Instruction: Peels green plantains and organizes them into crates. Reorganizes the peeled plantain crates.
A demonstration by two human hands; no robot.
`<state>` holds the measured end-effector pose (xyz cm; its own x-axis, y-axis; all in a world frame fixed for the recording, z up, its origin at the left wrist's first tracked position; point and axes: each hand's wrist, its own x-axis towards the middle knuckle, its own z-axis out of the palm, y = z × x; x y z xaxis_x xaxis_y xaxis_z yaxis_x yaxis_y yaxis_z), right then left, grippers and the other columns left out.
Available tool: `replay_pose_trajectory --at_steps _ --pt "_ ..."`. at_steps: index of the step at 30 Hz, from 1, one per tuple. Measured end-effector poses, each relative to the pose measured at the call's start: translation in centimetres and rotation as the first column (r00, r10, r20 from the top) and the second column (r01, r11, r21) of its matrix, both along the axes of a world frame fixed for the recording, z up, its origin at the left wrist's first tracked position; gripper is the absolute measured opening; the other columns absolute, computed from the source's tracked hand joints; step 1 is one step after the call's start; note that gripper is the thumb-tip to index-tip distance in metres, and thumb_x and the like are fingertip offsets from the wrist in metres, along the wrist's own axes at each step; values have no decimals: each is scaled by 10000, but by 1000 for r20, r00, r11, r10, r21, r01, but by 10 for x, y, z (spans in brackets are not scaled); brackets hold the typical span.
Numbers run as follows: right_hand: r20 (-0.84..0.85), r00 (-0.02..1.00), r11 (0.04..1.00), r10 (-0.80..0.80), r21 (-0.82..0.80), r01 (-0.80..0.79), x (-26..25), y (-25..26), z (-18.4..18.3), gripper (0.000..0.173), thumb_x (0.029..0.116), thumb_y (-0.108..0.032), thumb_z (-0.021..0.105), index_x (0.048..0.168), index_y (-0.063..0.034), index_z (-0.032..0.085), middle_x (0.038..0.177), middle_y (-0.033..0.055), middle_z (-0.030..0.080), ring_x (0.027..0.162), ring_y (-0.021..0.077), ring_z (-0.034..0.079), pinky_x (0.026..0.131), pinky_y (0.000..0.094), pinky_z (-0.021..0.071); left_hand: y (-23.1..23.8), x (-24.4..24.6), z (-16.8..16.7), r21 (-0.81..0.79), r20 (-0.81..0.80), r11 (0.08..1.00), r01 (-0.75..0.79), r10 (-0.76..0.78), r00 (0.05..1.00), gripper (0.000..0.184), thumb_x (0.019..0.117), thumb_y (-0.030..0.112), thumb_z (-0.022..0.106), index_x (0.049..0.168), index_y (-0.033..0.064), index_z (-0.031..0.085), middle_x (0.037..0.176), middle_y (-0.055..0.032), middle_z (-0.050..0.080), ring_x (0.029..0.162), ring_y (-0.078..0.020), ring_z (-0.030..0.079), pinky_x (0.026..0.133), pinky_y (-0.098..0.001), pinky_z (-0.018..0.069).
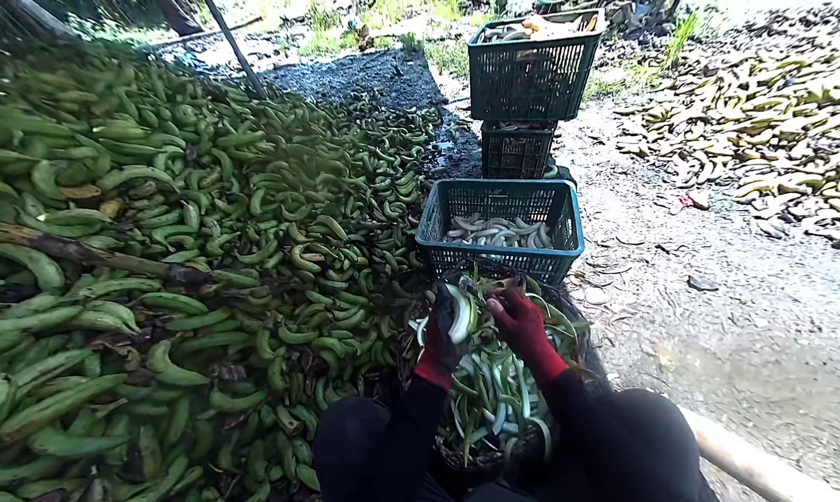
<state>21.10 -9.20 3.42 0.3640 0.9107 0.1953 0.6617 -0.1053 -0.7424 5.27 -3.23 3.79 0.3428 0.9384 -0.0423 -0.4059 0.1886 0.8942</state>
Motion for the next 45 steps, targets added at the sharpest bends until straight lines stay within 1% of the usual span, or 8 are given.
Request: replay_pose_trajectory --at_steps 9,18,21,27,30,34,40,45 --pt "234 972 994 34 88 -57 -13 -21 -8 598 973 -654 459 1197 -178 742 1114 146 699 1081 348 652 967 615 455 7 -19 10 48 -364 995 -88 100 926 349 1114 173 383 1337 -46 538 1166 -161 631 1000 -147 628 895 -296 538" --pt "156 986 996 60 -72 -49 12 -4 5 587 994 -632 443 1224 -166 716 1177 120 694 1113 310 649 983 582 461 11 -34 11 19 -32 924 382 -382 924 372 1079 179 408 1399 4 476 1170 -117 671 1020 -179 676 904 -368 578" --pt "166 982 992 91 -98 -76 11 -8 11 583 1000 -628 428 1241 -176 708 1201 118 688 1142 312 640 997 594 445 12 -34 17 69 -238 905 419 -393 888 565 1010 259 585 1497 42 397 1194 -122 655 969 -191 682 825 -365 599" --pt "-60 982 924 177 -335 -187 29 14 7 535 1038 -595 432 1243 -172 687 1125 106 713 1061 287 666 969 612 460 11 -33 30 9 -615 681 733 -574 541 541 952 312 704 1415 77 552 1167 -58 705 994 -131 693 910 -352 582" --pt "-166 985 974 56 -207 -91 28 13 -8 530 1022 -596 463 1220 -155 679 975 79 711 912 252 670 880 570 507 13 -27 20 -9 -430 795 606 -550 716 593 959 199 598 1505 59 413 1045 -121 690 799 -215 704 734 -397 622" --pt "231 967 983 109 120 -139 3 -17 -20 626 958 -663 502 1186 -124 725 1107 130 716 1093 318 659 1023 594 446 19 -20 7 -132 -185 988 86 -109 977 408 1126 324 328 1269 37 581 929 -92 647 733 -147 617 654 -308 550" --pt "434 900 891 31 396 -222 0 -25 -36 621 964 -719 436 1093 -201 753 965 120 709 951 318 678 916 577 484 7 -9 15 -449 502 811 375 -119 857 565 1060 590 293 956 107 568 711 -43 585 570 -133 610 523 -249 554" --pt "404 913 927 54 320 -196 5 -24 -29 623 984 -701 410 1103 -202 763 975 109 717 976 311 678 935 575 476 -6 -1 19 -487 372 831 269 -81 925 453 1057 545 376 1023 141 578 779 -43 612 648 -150 633 575 -309 574"
